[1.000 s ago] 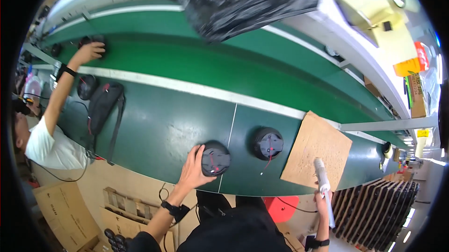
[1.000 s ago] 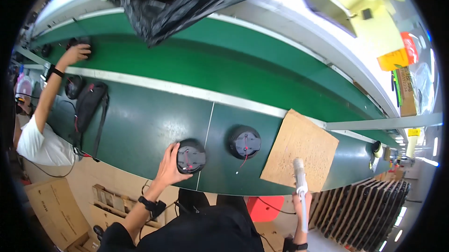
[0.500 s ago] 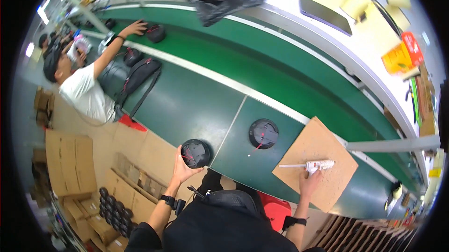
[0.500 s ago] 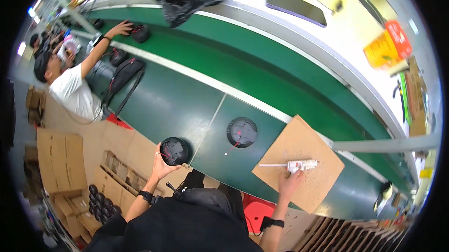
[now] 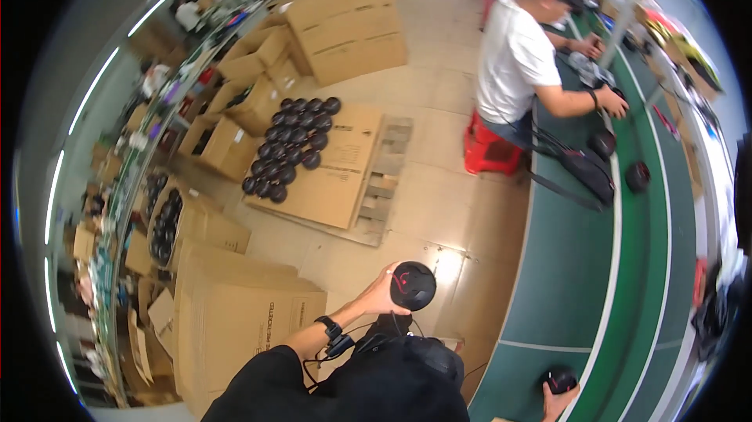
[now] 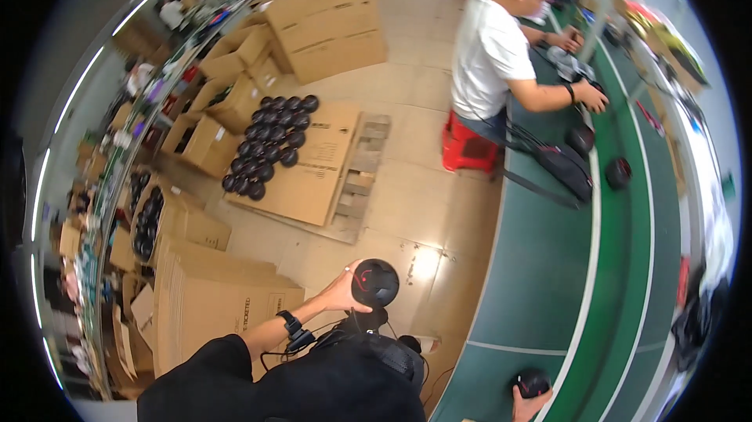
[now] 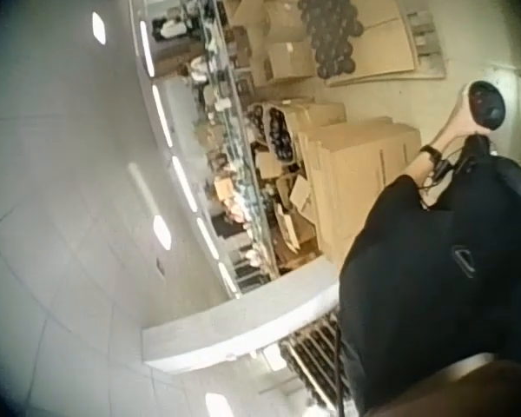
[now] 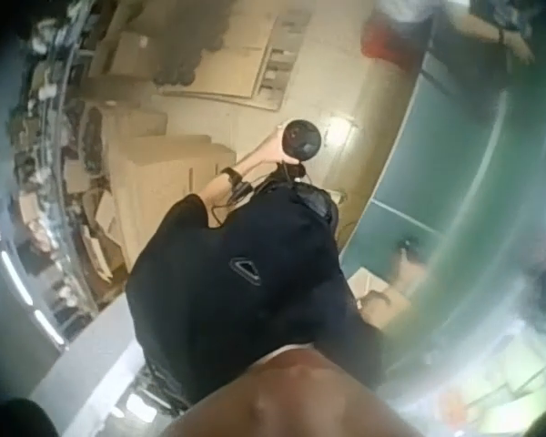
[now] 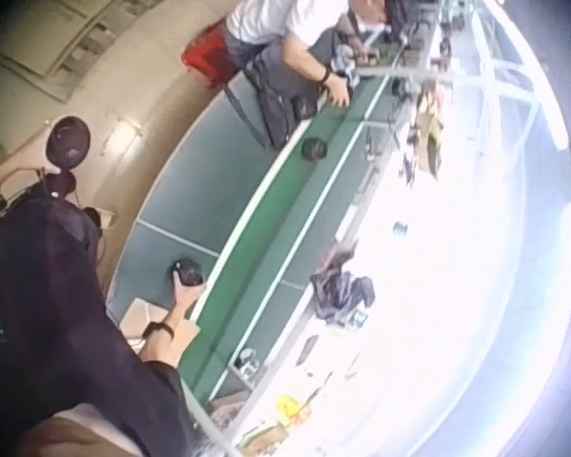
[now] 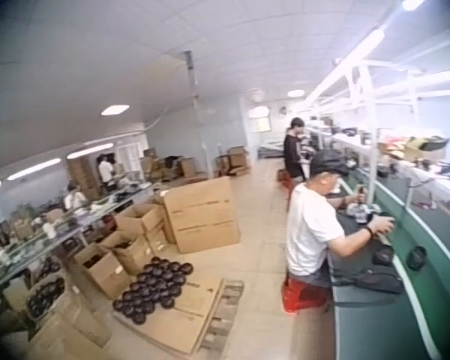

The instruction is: Using a hot glue gun to secure wires inside black circular plastic components on an assembly line.

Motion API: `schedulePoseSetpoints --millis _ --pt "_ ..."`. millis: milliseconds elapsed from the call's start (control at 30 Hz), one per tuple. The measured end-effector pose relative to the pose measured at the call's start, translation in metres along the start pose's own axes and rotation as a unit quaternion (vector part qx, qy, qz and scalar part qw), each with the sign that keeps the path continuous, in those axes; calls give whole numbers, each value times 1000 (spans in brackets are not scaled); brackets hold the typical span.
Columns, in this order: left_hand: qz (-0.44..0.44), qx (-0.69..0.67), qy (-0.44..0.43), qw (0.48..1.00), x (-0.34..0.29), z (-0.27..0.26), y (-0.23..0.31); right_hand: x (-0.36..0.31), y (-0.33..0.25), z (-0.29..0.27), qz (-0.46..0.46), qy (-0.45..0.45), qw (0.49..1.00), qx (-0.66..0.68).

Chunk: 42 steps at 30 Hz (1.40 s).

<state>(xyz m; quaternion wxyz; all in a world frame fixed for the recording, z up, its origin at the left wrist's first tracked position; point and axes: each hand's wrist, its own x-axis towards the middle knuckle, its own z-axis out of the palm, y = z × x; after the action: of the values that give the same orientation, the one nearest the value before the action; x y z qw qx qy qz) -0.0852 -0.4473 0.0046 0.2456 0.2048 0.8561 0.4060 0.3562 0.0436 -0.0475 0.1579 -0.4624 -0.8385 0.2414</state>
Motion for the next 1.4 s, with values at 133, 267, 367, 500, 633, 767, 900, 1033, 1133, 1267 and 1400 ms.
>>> schedulePoseSetpoints --millis 133,267,367,500,633,767,900,1033,1133,1267,1400 --pt "-82 -87 54 991 -52 -65 -79 10 -147 -11 119 -145 980 60" --pt "-141 -66 168 973 -62 -90 -193 -29 -187 46 66 -110 991 41" --pt "-165 -44 212 962 -53 -125 -228 -18 -204 91 -8 -72 997 27" --pt "-242 -65 249 936 -60 -153 -281 -1 -226 139 -57 -99 993 43" --pt "-374 -119 336 856 -89 -129 -324 12 -431 236 -114 -264 953 94" --pt "-467 -168 413 764 -57 -106 -331 53 -499 379 -144 -353 924 32" --pt "-500 -316 414 692 -20 -113 -337 93 -592 520 -219 -434 869 -91" --pt "-481 -261 448 707 8 -157 -374 73 -704 658 -285 -525 777 -197" --pt "-440 -187 456 751 55 -199 -444 47 -753 765 -407 -508 731 -203" --pt "-466 -179 449 741 114 -245 -560 -46 -819 886 -386 -524 742 -159" --pt "-471 -137 541 683 151 -254 -695 -168 -850 993 -398 -525 744 -114"
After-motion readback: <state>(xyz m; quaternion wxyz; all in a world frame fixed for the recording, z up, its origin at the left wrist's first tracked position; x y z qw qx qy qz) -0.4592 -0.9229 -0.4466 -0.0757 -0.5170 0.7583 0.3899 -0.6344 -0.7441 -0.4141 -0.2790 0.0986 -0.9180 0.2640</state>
